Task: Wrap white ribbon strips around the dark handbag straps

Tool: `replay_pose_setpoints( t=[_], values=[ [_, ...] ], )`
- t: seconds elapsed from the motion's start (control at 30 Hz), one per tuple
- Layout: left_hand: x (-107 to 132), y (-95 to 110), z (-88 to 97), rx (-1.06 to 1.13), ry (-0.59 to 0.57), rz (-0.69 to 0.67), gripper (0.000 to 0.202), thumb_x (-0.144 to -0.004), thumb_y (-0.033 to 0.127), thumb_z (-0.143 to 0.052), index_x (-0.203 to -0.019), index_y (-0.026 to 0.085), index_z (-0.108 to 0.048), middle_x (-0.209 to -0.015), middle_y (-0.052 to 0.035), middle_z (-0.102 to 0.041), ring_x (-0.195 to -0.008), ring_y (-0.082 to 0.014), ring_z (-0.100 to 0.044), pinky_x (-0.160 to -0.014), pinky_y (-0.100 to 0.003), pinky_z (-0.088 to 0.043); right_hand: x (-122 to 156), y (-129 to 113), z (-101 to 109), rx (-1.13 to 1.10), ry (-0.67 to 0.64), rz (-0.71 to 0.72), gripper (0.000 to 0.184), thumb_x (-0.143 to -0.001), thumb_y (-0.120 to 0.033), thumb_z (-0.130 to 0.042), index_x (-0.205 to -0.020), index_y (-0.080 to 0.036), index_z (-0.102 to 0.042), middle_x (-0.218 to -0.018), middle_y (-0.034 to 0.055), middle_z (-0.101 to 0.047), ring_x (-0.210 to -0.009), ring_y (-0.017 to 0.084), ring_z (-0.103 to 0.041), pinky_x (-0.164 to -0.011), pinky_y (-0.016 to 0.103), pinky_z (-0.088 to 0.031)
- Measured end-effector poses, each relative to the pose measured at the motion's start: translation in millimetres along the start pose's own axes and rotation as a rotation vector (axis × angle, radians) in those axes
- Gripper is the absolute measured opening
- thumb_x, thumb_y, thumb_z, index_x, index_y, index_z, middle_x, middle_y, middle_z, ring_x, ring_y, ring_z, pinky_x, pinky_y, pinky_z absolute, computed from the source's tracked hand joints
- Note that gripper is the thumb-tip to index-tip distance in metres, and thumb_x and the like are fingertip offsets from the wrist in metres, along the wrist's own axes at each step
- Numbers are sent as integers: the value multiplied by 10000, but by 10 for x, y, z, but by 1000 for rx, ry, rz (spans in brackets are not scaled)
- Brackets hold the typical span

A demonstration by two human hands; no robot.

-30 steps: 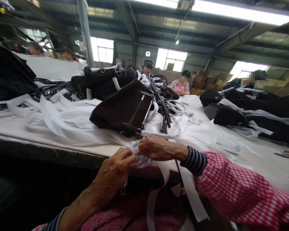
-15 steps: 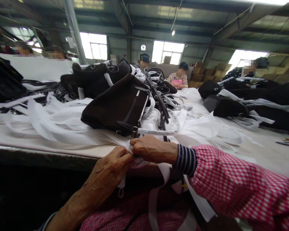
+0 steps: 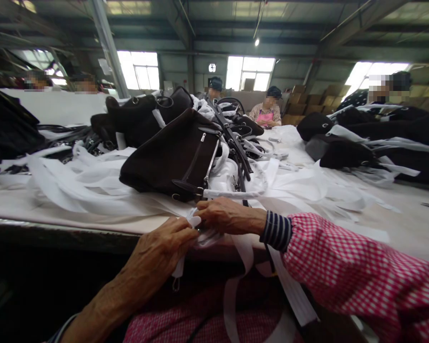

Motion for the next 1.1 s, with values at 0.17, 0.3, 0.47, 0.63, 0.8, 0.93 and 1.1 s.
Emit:
replay_pose_setpoints(
  t=[0.17, 0.3, 0.47, 0.63, 0.8, 0.93, 1.1],
  values=[
    [3, -19, -31, 7, -14, -1, 222, -1055, 181, -526, -1130, 279, -711, -1169, 14, -644, -1099, -200, -566, -941, -323, -420, -62, -69, 10, 87, -63, 39, 196, -953, -21, -532, -900, -118, -695, -881, 22, -587, -698, 100, -425, -614, 278, -265],
    [27, -11, -26, 16, 15, -1, 235, -1052, 171, -539, -1161, 293, -707, -1167, 20, -638, -1110, -191, -550, -943, -309, -418, -112, -108, -5, 172, -46, 36, 205, -977, -85, -553, -839, -121, -698, -865, 28, -609, -684, 119, -386, -589, 301, -228],
    [37, -21, -2, 66, 25, 0, 257, -1057, 177, -538, -1178, 310, -721, -1142, 31, -641, -1091, -176, -556, -935, -295, -420, -73, -49, -15, 132, -39, 16, 175, -992, -124, -587, -861, -94, -699, -853, 28, -598, -637, 96, -360, -586, 299, -223],
    [22, -40, 4, 35, -1, 9, 266, -1050, 158, -543, -1177, 299, -729, -1118, 32, -652, -1065, -171, -568, -923, -297, -430, 55, 16, 73, -14, 32, 48, 136, -995, -114, -611, -1046, -70, -729, -934, 25, -597, -768, 88, -498, -703, 231, -349],
    [-23, -28, 19, -68, -52, 33, 289, -1053, 136, -513, -1186, 282, -724, -1172, 8, -656, -1101, -200, -558, -944, -336, -430, 116, -29, 38, 34, 16, 57, 141, -1012, -117, -568, -986, -102, -705, -891, 9, -553, -670, 88, -423, -609, 267, -285],
    [-86, 24, 64, -183, -136, 32, 248, -1054, 173, -522, -1113, 279, -738, -1132, -9, -668, -1077, -229, -551, -921, -353, -436, 135, -89, 12, 155, -20, 56, 222, -1019, -60, -475, -1068, -126, -682, -970, 45, -593, -697, 116, -435, -591, 286, -260],
    [-138, 83, 119, -279, -263, 51, 245, -1054, 154, -496, -1056, 244, -724, -1066, -26, -667, -981, -234, -577, -857, -359, -441, 196, -115, 44, 177, -53, 103, 193, -980, -52, -504, -1058, -141, -656, -984, 47, -574, -753, 137, -462, -664, 279, -352]
  ],
)
Point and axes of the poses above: each hand's wrist, its own x-axis away from the middle knuckle, its own z-axis out of the back of the hand, y = z × x, the point moved 6 cm from there along -x, towards the middle knuckle
